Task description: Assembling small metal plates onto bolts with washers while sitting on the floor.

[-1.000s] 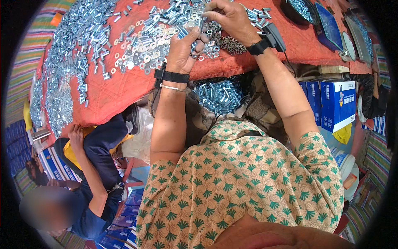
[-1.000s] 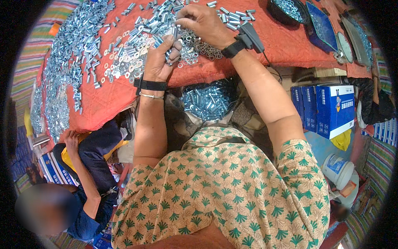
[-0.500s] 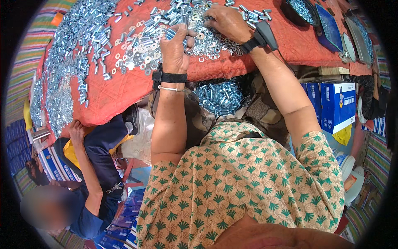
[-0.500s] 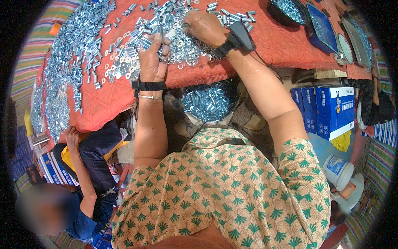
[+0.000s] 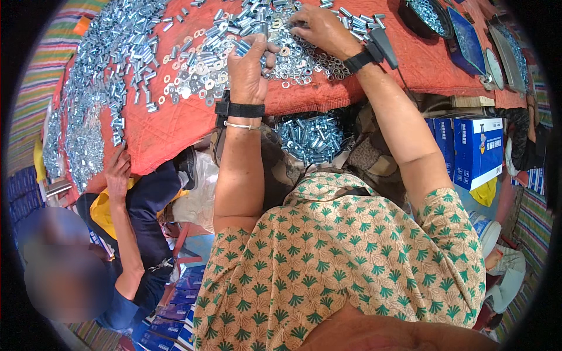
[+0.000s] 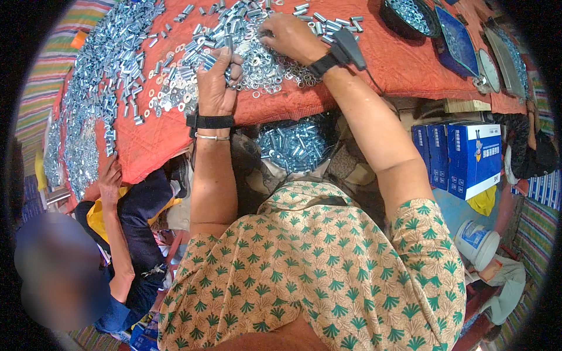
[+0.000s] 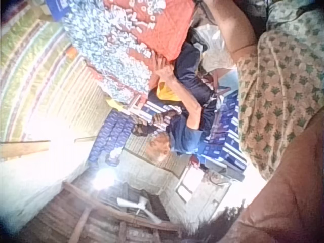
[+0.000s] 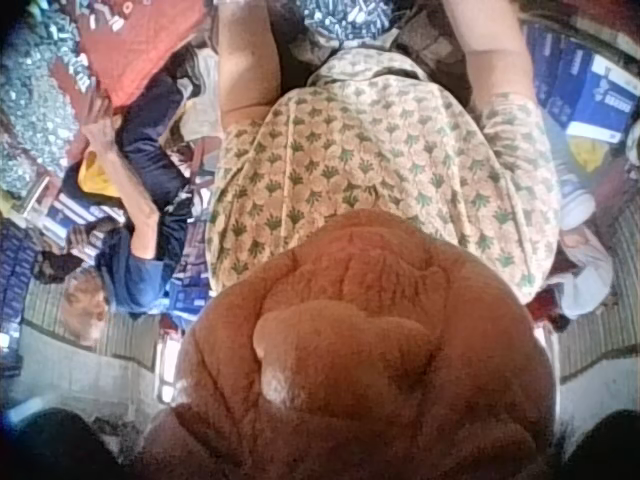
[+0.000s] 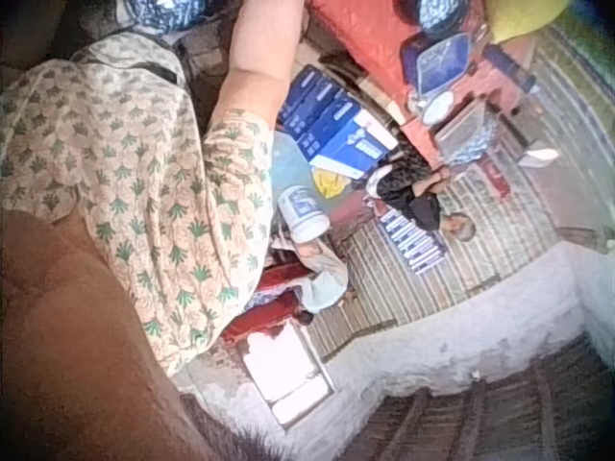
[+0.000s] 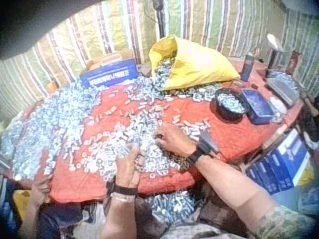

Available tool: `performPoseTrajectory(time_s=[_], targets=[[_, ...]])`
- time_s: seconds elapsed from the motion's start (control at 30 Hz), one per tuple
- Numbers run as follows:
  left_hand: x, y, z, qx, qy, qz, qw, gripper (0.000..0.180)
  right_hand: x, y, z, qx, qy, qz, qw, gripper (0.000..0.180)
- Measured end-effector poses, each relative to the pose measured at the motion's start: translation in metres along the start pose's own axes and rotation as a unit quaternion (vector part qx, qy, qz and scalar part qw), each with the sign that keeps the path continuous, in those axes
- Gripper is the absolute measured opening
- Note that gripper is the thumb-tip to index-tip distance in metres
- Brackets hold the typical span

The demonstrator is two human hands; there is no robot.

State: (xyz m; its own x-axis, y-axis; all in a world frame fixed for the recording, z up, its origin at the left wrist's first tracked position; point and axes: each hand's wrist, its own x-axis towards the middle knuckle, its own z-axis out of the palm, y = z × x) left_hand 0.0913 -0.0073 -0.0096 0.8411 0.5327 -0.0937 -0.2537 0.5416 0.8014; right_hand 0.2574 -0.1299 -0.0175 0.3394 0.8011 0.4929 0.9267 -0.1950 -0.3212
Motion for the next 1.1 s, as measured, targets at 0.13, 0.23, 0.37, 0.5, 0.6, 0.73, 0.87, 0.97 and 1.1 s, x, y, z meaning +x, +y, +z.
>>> performPoseTrajectory(time_s=[0.13,0.23,0.37,0.5,0.6,0.73,0.87,0.97,1.1], targets=[[0.000,-0.003,0.001,-0.013,-0.006,-0.005,1.000,0.012,0.003,-0.007,0.017,0.006,0.011,0.024,1.000,0.013],[0.000,-0.003,0.003,-0.007,-0.004,-0.008,1.000,0.013,0.002,0.000,0.020,-0.029,0.017,0.027,0.999,0.012],[-0.001,-0.001,0.001,0.018,-0.021,-0.043,0.999,0.012,0.008,-0.006,-0.001,0.081,0.084,0.081,0.990,0.011],[-0.002,-0.004,0.005,0.028,-0.047,-0.067,0.996,0.015,0.015,-0.035,-0.034,0.264,0.097,0.163,0.946,0.011],[-0.001,-0.005,0.006,0.029,-0.065,-0.082,0.994,0.015,0.016,-0.049,-0.042,0.248,0.069,0.126,0.958,0.010],[0.003,-0.012,0.004,-0.035,-0.080,-0.105,0.991,0.014,0.015,-0.050,-0.041,0.171,0.143,-0.013,0.975,0.007],[0.000,-0.014,0.006,-0.074,-0.078,-0.090,0.990,0.015,0.013,-0.053,-0.041,0.066,0.175,-0.122,0.975,0.009],[0.002,-0.010,0.006,-0.057,-0.064,-0.053,0.995,0.013,0.010,-0.041,-0.038,0.059,0.175,-0.086,0.979,0.009],[0.004,-0.006,0.005,-0.047,-0.054,-0.025,0.997,0.012,-0.008,-0.004,-0.022,-0.025,0.069,-0.021,0.997,0.010]])
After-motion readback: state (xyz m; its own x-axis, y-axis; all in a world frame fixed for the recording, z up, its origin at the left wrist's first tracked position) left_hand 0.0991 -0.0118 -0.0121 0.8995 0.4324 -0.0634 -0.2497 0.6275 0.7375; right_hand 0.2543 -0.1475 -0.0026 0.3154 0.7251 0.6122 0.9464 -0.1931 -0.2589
